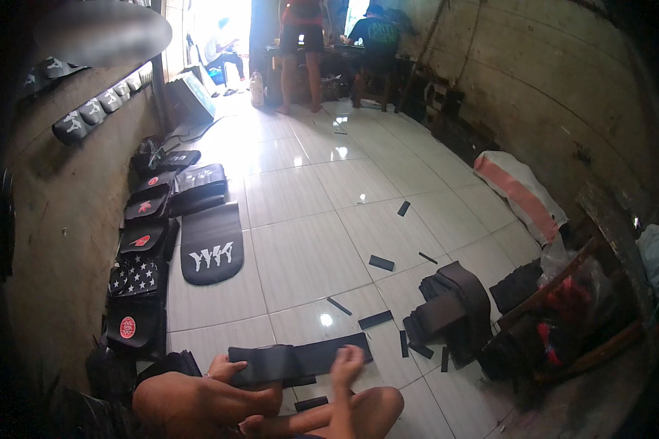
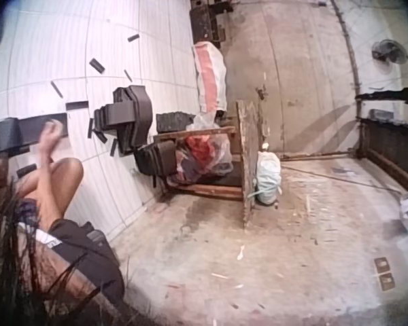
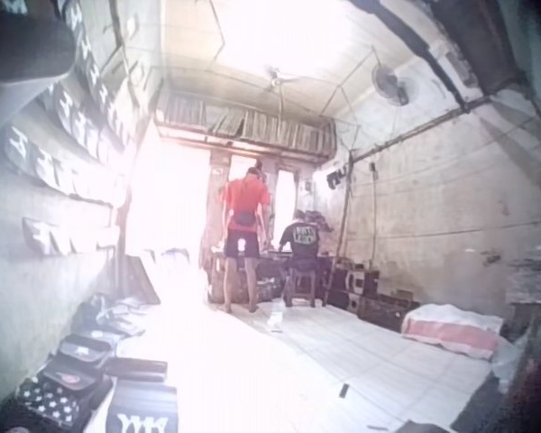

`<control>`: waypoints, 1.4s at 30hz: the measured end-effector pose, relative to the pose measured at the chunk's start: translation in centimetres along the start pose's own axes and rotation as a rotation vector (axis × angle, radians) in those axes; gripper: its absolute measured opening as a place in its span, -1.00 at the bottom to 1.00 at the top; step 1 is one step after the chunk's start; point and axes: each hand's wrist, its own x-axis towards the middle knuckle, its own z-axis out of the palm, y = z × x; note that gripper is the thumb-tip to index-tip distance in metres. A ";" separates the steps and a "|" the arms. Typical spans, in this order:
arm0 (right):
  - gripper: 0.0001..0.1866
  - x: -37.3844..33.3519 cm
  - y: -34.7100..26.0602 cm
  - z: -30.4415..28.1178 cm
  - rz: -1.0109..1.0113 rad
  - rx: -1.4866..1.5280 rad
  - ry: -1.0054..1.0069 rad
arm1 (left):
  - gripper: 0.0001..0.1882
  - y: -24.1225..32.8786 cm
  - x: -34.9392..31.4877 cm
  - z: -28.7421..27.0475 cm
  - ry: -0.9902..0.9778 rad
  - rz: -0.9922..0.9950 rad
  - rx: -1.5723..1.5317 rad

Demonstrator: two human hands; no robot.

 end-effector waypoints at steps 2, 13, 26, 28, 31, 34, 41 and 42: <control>-0.74 -4.8 -3.4 2.7 -0.037 0.035 -0.442 | -0.75 1.4 -0.5 1.4 0.047 0.045 0.058; -0.79 -10.7 -4.8 5.3 0.045 -0.025 -0.605 | -0.51 -4.1 4.0 0.8 0.154 0.118 0.277; -0.78 -4.8 2.3 2.4 0.512 0.341 -0.338 | -0.88 -4.2 3.4 -2.4 0.425 0.151 0.384; -0.77 -4.5 2.1 2.3 0.275 0.220 -0.360 | -0.85 -3.5 1.9 -0.3 0.597 0.355 0.373; -0.79 -5.4 -3.0 2.4 0.168 0.073 -0.515 | -0.82 0.3 -0.5 0.3 0.155 0.360 0.257; -0.81 -7.4 -6.3 4.4 -0.027 0.099 -0.630 | -0.80 -0.4 1.1 -0.4 -0.068 0.168 0.242; -0.79 -9.8 -5.9 6.0 -0.152 -0.065 -0.842 | -0.63 0.4 1.1 1.1 -0.078 0.124 0.463; -0.78 -10.0 -5.7 5.9 -0.154 -0.064 -0.848 | -0.63 0.4 1.0 1.2 -0.067 0.111 0.462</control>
